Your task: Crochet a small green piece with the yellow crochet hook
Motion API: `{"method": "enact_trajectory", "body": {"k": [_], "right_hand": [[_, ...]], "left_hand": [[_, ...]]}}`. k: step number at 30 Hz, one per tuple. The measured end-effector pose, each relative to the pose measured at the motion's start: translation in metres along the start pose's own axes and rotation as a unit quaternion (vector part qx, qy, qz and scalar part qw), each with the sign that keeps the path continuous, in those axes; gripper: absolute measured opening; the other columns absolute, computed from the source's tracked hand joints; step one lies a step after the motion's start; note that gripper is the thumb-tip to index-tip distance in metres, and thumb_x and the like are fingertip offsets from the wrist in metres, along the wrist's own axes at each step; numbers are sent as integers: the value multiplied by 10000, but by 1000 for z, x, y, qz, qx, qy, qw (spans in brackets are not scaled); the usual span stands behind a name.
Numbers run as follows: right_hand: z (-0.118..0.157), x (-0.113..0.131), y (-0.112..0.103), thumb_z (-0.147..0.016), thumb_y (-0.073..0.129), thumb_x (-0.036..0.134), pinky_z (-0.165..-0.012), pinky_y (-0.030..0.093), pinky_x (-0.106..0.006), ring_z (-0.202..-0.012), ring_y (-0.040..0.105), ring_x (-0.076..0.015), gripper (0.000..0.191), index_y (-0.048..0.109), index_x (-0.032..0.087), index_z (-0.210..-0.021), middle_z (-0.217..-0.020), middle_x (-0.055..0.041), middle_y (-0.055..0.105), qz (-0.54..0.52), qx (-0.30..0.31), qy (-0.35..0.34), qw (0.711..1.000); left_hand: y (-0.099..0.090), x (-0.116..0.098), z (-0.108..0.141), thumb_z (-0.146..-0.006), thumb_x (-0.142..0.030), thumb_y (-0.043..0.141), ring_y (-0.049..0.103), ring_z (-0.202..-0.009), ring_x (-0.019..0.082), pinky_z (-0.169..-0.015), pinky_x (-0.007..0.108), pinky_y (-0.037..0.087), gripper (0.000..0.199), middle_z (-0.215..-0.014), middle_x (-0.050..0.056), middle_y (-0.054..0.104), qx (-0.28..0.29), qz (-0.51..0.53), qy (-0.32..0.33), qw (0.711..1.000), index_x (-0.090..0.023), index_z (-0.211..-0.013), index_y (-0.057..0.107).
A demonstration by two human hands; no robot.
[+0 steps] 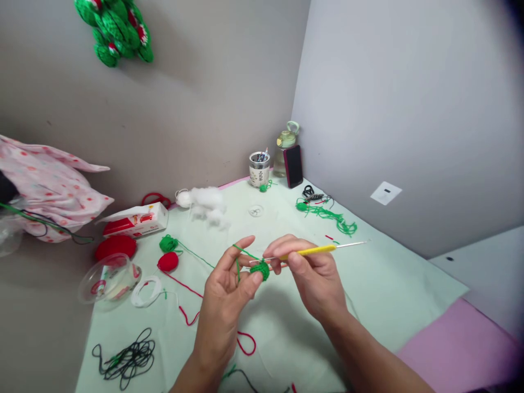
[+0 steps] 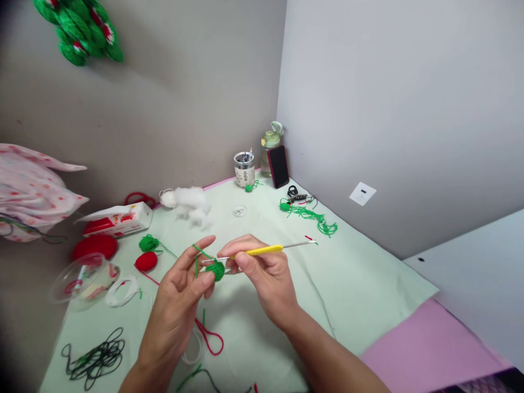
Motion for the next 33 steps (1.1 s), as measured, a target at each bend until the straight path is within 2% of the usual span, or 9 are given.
{"method": "enact_trajectory", "body": {"k": [7,10,14,19,26,29,33], "right_hand": [[-1,0,-2,-1020,663,377,-682,565,-311,-779,685,-167,195,825,269,-1006,-959,-54,783,48,-4,13,999],[-2,-5,-4,-1028,649,409,-651,541,-282,-731,679,-149,224,811,259,-991,-892,-38,779,13,-7,32,999],[0,-9,-4,-1050,607,429,-684,565,-278,-729,699,-140,267,786,248,-970,-898,-31,784,-7,-9,52,999],[3,11,-3,-1065,578,357,-718,623,-314,-771,716,-163,236,773,240,-1002,-916,-43,772,68,-17,-7,998],[7,31,7,-1086,511,253,-733,606,-340,-836,711,-186,241,752,253,-1081,-921,-51,754,144,16,-105,984],[9,34,9,-1085,511,236,-737,594,-344,-852,709,-189,235,745,256,-1097,-924,-53,756,143,17,-134,980],[7,33,10,-1084,505,237,-735,597,-354,-852,715,-197,240,743,257,-1096,-911,-55,748,147,26,-131,980]], "left_hand": [[-2,-3,-2,-814,-331,892,569,-706,127,-705,240,490,498,-845,-10,645,8,-16,12,1000,-283,-1292,761],[-2,-4,-2,-833,-335,879,530,-696,111,-683,218,467,467,-870,-13,638,15,-29,18,999,-303,-1285,765],[-6,-3,-2,-872,-315,847,484,-682,98,-666,206,438,410,-906,-19,627,14,-53,27,998,-328,-1273,765],[-7,-9,0,-873,-273,826,509,-671,107,-640,211,444,386,-884,-11,640,-5,-78,47,996,-307,-1253,769],[-8,-18,12,-820,-227,830,601,-738,138,-697,222,511,334,-859,-1,685,-92,-106,59,988,-288,-1148,808],[-7,-19,15,-806,-228,844,614,-747,141,-693,217,514,340,-836,-5,685,-99,-104,61,988,-291,-1138,813],[-10,-22,13,-813,-240,855,614,-729,138,-691,219,517,336,-822,-8,681,-93,-116,71,986,-292,-1143,818]]}}
Point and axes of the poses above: each hand's wrist, its own z-axis away from the middle knuckle, its own y-axis out of the palm, x = y × z, the point moved 10 cm from there along -z, towards the middle knuckle
